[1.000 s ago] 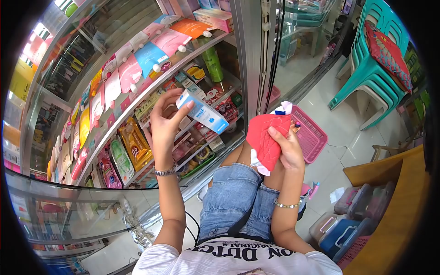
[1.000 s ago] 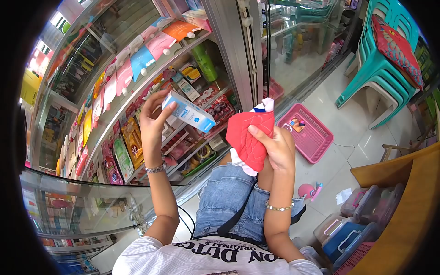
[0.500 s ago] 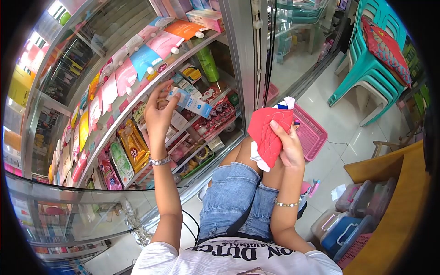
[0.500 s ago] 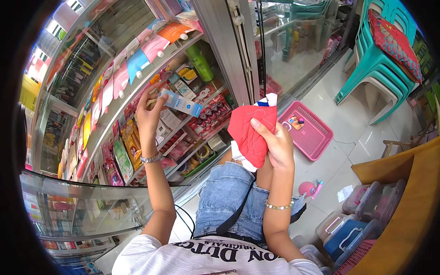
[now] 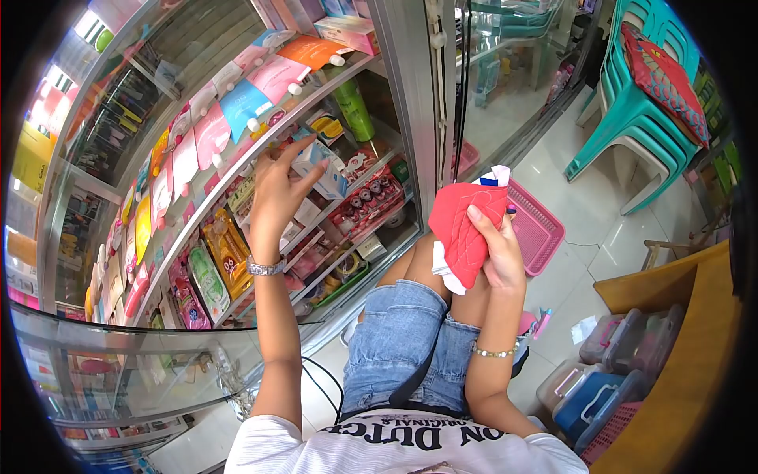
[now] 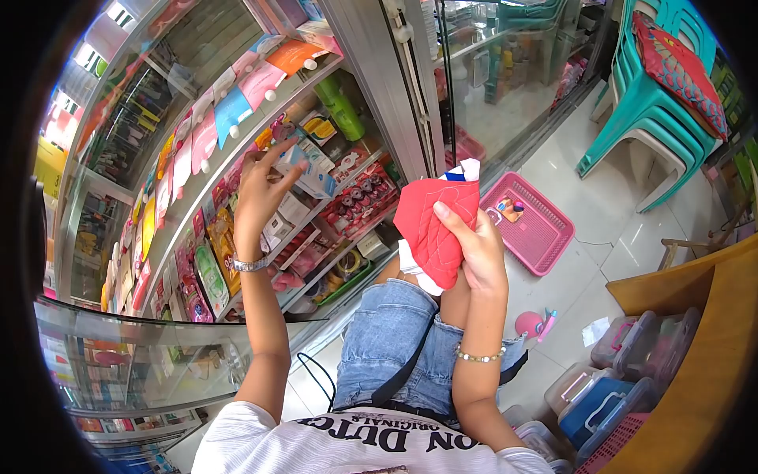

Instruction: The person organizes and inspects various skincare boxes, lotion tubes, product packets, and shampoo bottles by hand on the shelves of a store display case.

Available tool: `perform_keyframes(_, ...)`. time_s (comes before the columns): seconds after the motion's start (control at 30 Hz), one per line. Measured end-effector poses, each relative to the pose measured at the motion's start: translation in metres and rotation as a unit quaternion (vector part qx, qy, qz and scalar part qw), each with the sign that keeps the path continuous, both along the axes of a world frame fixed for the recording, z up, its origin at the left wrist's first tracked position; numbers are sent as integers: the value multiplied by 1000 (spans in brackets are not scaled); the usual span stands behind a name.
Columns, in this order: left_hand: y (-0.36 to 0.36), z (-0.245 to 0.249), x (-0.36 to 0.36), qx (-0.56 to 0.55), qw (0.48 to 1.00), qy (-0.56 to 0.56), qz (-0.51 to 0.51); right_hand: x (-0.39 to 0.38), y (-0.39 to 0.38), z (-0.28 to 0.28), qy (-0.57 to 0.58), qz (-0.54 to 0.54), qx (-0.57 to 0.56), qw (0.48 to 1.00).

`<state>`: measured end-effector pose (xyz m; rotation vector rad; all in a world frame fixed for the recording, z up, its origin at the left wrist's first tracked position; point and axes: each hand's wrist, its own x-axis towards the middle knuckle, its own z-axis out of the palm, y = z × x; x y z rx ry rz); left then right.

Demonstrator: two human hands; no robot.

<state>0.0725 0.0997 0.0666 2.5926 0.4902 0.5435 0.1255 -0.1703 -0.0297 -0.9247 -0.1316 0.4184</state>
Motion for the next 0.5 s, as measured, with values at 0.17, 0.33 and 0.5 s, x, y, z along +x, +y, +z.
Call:
perform_keyframes(0.17,19,-6,0,83,987,-50,-125,0,-1,1,5,-6,5,1000)
perform_keyframes(0.33,23,-1,-1,104,985,-46,-131,0,-1,2,1,-10,4,1000)
perform_keyframes(0.5,9,6,-4,109,989,-39,-88,0,-1,3,-4,-10,1,1000)
